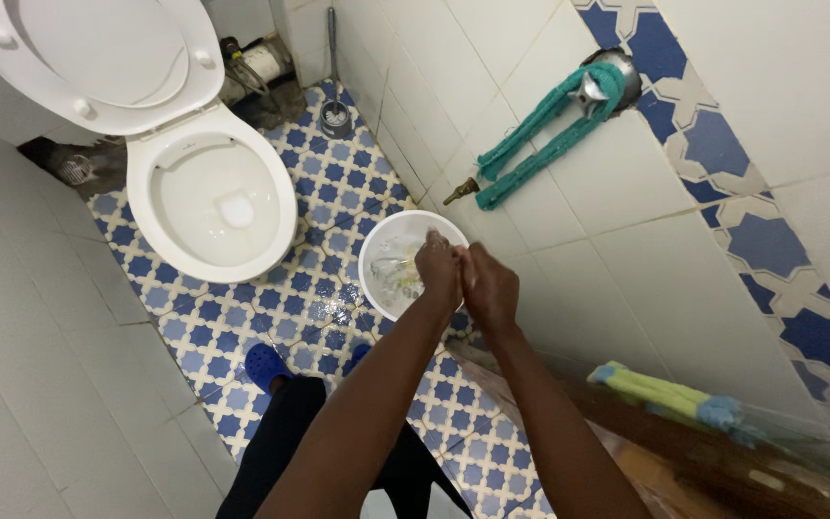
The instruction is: The person cleans a toilet bowl using a yellow sponge and a blue scrubbing brush, repeatedly dipping them into a white bucket of water and scrubbing the interior surfaces. They then wipe the rim and seat with a cloth and finish by scrubbing the bowl with a long-handled toilet brush.
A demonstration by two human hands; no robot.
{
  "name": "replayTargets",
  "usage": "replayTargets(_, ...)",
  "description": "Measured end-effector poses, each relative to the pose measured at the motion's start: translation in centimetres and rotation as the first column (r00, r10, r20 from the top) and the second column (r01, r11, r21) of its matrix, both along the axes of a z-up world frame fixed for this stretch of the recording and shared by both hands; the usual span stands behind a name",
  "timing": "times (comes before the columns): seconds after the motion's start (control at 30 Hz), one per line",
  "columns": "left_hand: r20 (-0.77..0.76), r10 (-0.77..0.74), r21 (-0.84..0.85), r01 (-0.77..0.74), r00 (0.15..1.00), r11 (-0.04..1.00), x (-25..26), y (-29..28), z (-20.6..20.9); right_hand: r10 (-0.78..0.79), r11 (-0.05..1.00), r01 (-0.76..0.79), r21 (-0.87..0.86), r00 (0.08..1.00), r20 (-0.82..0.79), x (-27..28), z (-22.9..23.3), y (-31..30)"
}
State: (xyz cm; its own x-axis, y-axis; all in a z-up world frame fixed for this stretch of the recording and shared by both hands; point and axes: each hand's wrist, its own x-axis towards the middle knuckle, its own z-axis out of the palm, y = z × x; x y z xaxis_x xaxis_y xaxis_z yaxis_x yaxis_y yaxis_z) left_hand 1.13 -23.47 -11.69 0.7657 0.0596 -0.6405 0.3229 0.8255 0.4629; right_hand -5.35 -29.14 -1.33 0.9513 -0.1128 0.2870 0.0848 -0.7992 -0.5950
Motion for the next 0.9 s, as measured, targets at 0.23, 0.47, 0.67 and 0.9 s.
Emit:
replayTargets(0.23,0.198,-0.648,0.545,0.467,0.736,0.697,3.1,9.2,4.0,0.252,0.652,0.070,0.755,0.919,-0.303,3.9,-5.2,-2.8)
replayTargets(0.47,0.126,-0.799,0.985,0.023,0.588,0.172,3.2,21.3,5.0,0.249,0.011,0.023,1.000,0.968,-0.025,7.7,-5.0,2.3)
replayTargets(0.67,0.078,-0.759,0.935,0.217,0.647,0.281,1.6,27.8,7.6,0.600,0.633,-0.498,0.593,0.799,0.029,9.7,-2.2,12.8)
replayTargets(0.9,0.161,-0.646,0.950,0.060,0.746,0.306,3.4,37.1,9.4,0.544,0.578,-0.116,0.808,0.792,-0.276,13.4,-3.3,22.6)
